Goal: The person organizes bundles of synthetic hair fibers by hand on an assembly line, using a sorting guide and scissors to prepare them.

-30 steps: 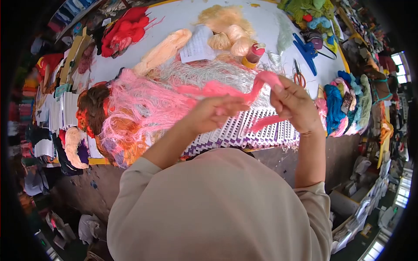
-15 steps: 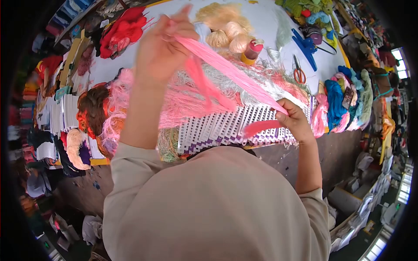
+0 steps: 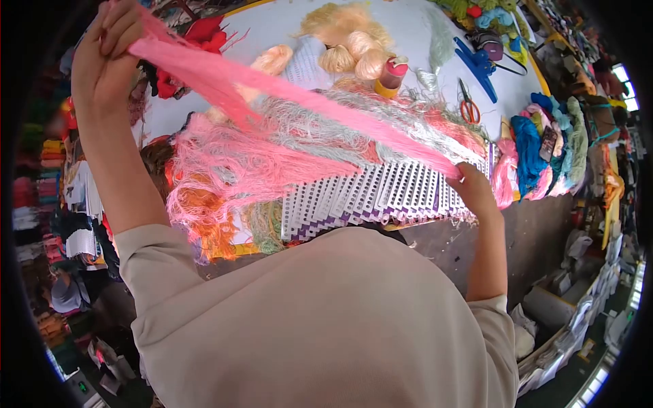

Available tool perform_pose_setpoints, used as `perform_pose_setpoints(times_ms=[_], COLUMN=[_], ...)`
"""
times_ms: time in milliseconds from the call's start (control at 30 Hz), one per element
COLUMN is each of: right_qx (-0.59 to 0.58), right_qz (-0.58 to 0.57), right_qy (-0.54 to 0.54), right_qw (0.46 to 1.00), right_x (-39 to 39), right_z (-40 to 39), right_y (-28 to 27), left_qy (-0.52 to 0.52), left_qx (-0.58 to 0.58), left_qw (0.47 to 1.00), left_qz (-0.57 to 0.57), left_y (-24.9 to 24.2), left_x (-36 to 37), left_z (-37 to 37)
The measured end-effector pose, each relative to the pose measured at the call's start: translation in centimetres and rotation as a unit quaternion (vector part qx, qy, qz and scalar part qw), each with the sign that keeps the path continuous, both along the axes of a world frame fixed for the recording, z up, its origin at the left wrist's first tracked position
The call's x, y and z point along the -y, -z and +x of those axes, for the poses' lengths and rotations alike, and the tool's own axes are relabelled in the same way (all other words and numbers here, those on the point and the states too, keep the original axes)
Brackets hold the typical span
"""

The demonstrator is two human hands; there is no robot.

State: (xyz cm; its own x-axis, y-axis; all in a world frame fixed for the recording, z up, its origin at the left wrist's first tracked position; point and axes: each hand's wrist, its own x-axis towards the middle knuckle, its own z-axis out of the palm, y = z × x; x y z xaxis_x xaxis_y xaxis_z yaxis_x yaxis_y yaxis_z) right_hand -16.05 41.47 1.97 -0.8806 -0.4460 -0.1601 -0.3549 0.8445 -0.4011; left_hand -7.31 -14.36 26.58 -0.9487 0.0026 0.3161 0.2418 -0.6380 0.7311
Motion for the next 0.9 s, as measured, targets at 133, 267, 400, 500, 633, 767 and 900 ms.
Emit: perform_pose_setpoints(times_ms=[133, 267, 400, 500, 633, 767, 900], right_qx=[-0.107, -0.304, -0.178, -0.095, -0.061, -0.116, -0.069], right_qz=[-0.343, -0.567, -0.754, -0.771, -0.792, -0.768, -0.765], right_qy=[-0.083, -0.194, -0.41, -0.431, -0.427, -0.422, -0.426], right_qw=[0.929, 0.74, 0.482, 0.459, 0.433, 0.468, 0.478], right_x=[4.8, 5.8, 8.8, 9.3, 10.3, 9.9, 10.5], right_z=[4.2, 9.7, 11.1, 11.0, 10.7, 10.4, 10.9], right_y=[-13.9, -20.9, -24.9, -25.2, -25.0, -25.0, -25.8], left_qy=[-0.186, -0.146, -0.114, -0.037, -0.107, -0.161, -0.245], left_qx=[0.084, 0.223, 0.385, 0.526, 0.584, 0.558, 0.481], left_qw=[0.965, 0.938, 0.867, 0.847, 0.793, 0.78, 0.784], left_qz=[-0.165, -0.222, -0.296, -0.067, 0.133, 0.234, 0.308], left_y=[2.4, 9.3, 19.7, 30.3, 36.8, 37.4, 32.3], left_x=[-3.5, -8.0, -12.8, -13.4, -15.0, -15.0, -16.2], left_z=[1.7, 1.0, 1.8, 5.4, 11.1, 12.6, 11.9])
